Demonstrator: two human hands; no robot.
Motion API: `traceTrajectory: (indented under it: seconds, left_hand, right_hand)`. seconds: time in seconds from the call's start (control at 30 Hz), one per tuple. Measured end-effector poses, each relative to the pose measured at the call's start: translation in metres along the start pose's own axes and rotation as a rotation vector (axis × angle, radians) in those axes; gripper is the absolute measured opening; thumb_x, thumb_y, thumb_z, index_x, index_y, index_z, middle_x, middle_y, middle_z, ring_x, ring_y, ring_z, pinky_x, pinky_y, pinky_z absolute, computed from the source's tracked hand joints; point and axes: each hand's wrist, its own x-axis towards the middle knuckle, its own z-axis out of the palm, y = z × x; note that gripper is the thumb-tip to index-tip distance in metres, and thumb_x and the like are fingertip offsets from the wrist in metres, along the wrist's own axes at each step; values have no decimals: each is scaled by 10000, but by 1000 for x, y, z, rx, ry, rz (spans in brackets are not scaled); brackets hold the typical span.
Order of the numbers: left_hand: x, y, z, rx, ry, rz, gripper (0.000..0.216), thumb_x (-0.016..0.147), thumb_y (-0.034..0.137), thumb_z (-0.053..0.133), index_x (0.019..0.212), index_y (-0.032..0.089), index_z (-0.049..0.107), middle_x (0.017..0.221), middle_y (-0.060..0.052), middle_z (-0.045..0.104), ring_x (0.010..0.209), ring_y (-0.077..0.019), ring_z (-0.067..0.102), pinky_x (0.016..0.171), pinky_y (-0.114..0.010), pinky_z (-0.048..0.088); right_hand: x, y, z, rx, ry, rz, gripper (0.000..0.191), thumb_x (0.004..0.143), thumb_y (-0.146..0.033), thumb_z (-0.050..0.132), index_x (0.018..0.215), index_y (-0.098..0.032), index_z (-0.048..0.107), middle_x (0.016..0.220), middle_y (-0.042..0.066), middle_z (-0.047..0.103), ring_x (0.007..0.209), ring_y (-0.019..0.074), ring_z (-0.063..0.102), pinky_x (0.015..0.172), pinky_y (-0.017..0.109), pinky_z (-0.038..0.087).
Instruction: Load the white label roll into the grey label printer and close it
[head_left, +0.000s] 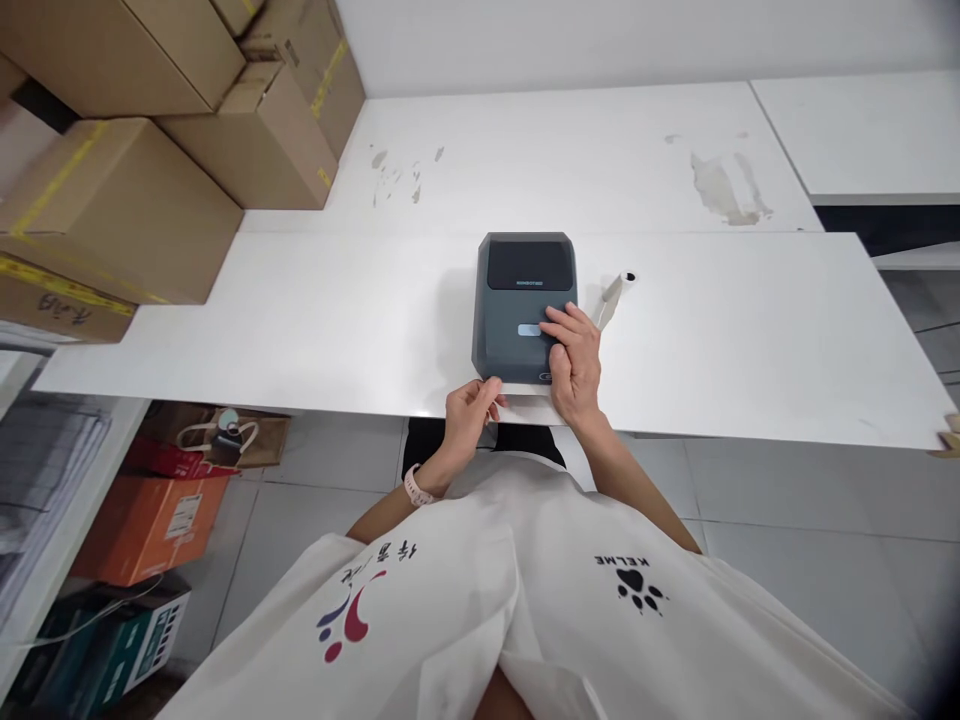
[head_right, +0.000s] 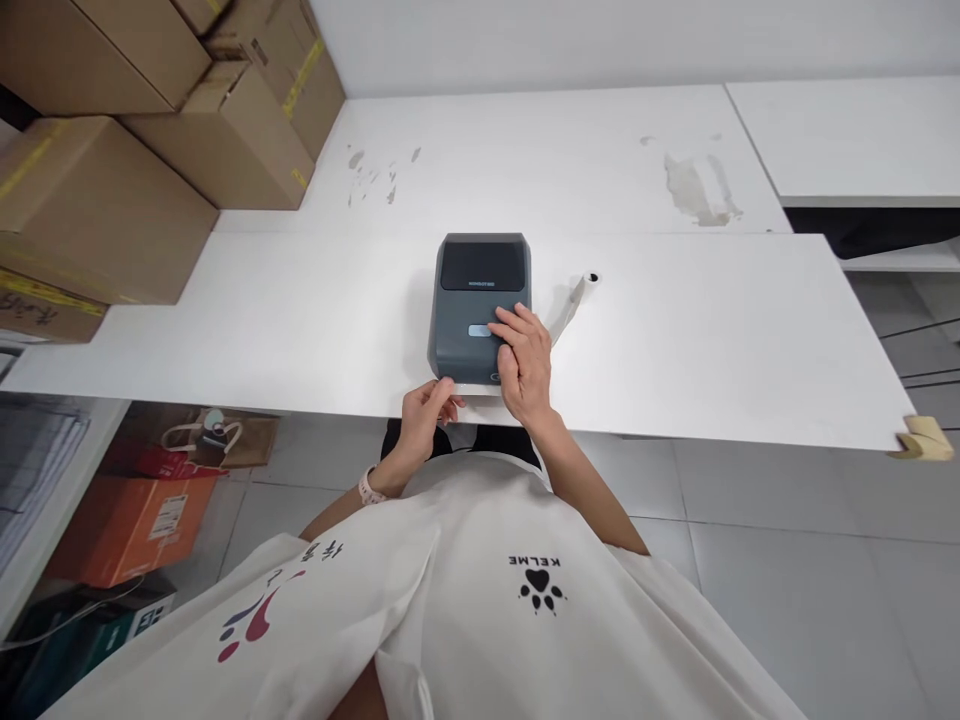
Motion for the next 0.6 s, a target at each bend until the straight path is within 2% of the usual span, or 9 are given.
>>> traceTrajectory:
  seconds: [0.07,0.13,0.27,0.37,0.5,0.53,0.6]
  left_hand:
    - [3,6,2,-86,-47,-74,488,765,617,783,600,198,594,652,-12,696,494,-75,501,508,-258,379]
    - [6,12,3,-131,-52,-88,461,708,569,830,582,191,598,625,-3,694,458,-59,490,485,-247,343]
    - [7,14,2,-123,-50,-53,435,706,532,831,567,187,604,603,0,696,459,-62,527,503,-242,362]
    - [8,8,0,-100,-73,-27,437,732,545,818,586,187,614,628,-11,715,485,-71,545,525,-244,391]
    - [8,1,-5,-40,-93,47,468,797,580,774,596,192,605,581,10,647,498,-80,511,526,-248,406]
    - [8,0,-7,-14,-64,93,492,837,594,735,584,196,592,562,16,612,500,-84,496,525,-252,407]
    - [7,2,-11,44,68,221,517,927,610,625,610,202,608,599,3,607,557,-107,530,568,-267,450]
  right_hand:
    - [0,2,1,15,27,-41,416,1087,-376,317,1351,-306,630,1431,80,683,1515,288,483,1271,581,360]
    - [0,5,1,30,63,-105,370,1088,-357,374,1361,-319,622,1419,68,688,1484,282,518,1244,568,395]
    - [-1,8,1,14,77,-170,363,1094,-371,397,1368,-327,631,1431,60,675,1479,273,522,1228,537,419]
    - [1,7,-2,-95,46,-183,359,1093,-418,401,1282,-318,689,1431,58,674,1463,282,534,1216,521,418]
    - [12,-1,-11,-280,-48,-143,255,1066,-412,501,1146,-323,726,1382,28,714,1421,282,565,1285,554,253]
    - [13,-3,-13,-292,-89,-122,246,1064,-410,505,1134,-322,724,1394,23,710,1437,283,550,1300,564,205]
    - [12,-6,-16,-266,-158,-80,268,1066,-426,485,1167,-316,708,1484,31,652,1508,297,476,1308,582,168]
